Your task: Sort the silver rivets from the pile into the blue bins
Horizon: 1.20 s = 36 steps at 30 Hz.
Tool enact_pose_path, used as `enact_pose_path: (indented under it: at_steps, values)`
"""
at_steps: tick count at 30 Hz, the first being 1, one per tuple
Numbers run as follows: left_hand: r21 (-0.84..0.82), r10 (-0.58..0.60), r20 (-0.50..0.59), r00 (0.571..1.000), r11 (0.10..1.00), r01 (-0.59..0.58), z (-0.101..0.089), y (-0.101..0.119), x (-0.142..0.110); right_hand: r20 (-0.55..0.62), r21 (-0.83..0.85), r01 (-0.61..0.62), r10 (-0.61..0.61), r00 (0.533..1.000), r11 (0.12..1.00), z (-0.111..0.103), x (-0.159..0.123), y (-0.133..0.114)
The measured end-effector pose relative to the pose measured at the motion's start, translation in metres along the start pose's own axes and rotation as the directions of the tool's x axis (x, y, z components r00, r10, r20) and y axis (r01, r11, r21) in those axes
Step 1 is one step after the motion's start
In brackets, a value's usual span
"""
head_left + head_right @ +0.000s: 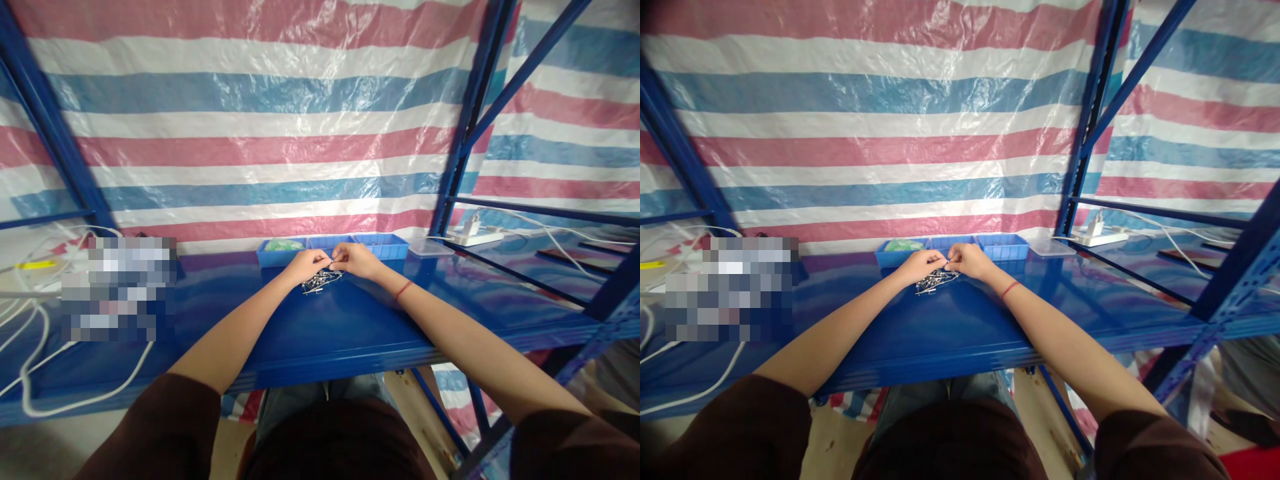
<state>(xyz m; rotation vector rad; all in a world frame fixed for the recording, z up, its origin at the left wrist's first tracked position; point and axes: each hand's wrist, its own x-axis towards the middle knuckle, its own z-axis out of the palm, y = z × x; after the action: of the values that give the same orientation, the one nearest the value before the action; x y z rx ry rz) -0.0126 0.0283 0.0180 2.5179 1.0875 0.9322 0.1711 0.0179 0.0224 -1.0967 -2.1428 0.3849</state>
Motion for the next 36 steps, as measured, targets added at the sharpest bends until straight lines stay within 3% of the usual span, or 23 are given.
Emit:
enact_pose_path:
  at_steps: [9, 17, 21, 24, 29, 32, 36]
  values:
    - [0.083, 0.149, -0.009, 0.989, 0.986, -0.148, 0.002, 0.007, -0.003, 0.000, -0.113, 0.162, -0.163, 0.987, 0.980, -0.005, -0.007, -0.009]
    - [-0.058, 0.025, -0.037, 0.999, 0.998, -0.027, 0.006, 0.010, -0.003, -0.037, -0.151, 0.242, -0.250, 0.968, 0.959, -0.006, -0.008, -0.018]
    - [-0.164, -0.023, -0.121, 0.992, 0.986, 0.003, 0.005, 0.007, 0.003, -0.147, -0.039, 0.179, -0.183, 0.972, 0.983, -0.007, -0.006, -0.017]
    - [-0.238, -0.048, -0.120, 0.992, 0.971, 0.018, 0.005, 0.004, 0.004, -0.206, 0.213, 0.101, -0.057, 0.977, 0.972, -0.004, -0.003, -0.013]
    - [-0.188, 0.079, -0.050, 0.996, 0.978, -0.087, 0.007, 0.002, 0.000, -0.151, 0.619, -0.009, 0.130, 0.980, 0.786, 0.002, -0.004, -0.015]
    - [-0.165, 0.072, -0.044, 0.996, 0.983, -0.078, 0.008, 0.003, -0.001, -0.138, 0.663, -0.034, 0.167, 0.976, 0.748, 0.002, -0.006, -0.020]
    - [-0.172, 0.047, -0.027, 0.999, 0.984, -0.051, 0.010, 0.005, -0.002, -0.158, 0.555, -0.025, 0.135, 0.978, 0.831, 0.002, -0.005, -0.020]
